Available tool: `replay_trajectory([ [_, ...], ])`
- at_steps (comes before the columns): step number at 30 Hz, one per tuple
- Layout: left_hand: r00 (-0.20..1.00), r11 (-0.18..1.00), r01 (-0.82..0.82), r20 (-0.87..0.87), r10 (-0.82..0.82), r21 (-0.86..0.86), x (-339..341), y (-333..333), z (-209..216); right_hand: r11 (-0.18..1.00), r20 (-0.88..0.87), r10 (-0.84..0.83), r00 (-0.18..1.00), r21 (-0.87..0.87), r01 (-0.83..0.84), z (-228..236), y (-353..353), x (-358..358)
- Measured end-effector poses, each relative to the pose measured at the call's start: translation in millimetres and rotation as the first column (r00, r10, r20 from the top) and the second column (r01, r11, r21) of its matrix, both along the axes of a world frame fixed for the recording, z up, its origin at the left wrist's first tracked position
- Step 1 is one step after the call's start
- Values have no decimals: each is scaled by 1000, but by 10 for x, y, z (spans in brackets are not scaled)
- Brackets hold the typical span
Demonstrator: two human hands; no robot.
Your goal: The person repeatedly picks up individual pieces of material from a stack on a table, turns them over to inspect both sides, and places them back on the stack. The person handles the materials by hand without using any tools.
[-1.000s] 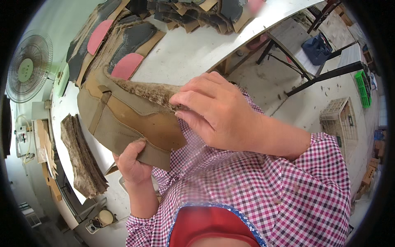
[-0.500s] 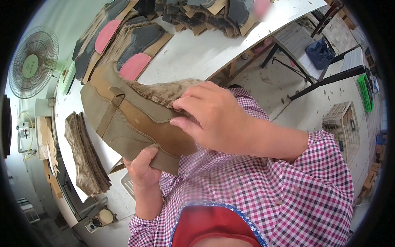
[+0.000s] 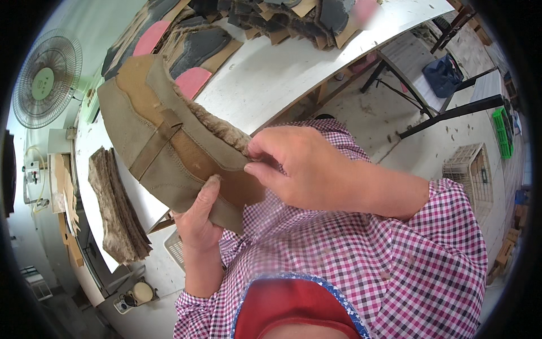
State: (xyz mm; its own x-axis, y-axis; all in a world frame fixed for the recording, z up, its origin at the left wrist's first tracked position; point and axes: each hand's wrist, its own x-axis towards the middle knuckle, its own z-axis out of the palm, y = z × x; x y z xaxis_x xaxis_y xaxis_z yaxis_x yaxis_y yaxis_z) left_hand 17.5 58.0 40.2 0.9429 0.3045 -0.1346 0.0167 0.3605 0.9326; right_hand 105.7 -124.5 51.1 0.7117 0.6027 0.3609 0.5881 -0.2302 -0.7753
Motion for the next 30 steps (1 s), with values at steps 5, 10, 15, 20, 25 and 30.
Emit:
replay_trajectory([
  [5, 997, 989, 32, 66, -42, 145, 42, 11, -106, 999, -265, 47, 963, 24, -43, 21, -32, -41],
  [10, 999, 996, -39, 4, 39, 84, 69, -15, -121, 986, -168, 31, 985, 165, -3, -150, 35, -32],
  [15, 995, 993, -89, 52, 86, 71, 27, -81, -164, 993, 103, -17, 995, 119, 4, -64, 113, 45],
  [20, 995, 998, -67, 71, 66, 14, 20, -124, -125, 986, -76, 32, 997, 166, -19, -6, 76, -6],
  [25, 995, 998, -60, 86, 57, 32, 11, -101, -172, 975, -294, 66, 954, 223, 1, 68, 143, -6],
  [30, 994, 996, -72, 80, 69, 43, -15, -165, -196, 980, -425, 111, 898, 195, -29, 191, 103, 3],
])
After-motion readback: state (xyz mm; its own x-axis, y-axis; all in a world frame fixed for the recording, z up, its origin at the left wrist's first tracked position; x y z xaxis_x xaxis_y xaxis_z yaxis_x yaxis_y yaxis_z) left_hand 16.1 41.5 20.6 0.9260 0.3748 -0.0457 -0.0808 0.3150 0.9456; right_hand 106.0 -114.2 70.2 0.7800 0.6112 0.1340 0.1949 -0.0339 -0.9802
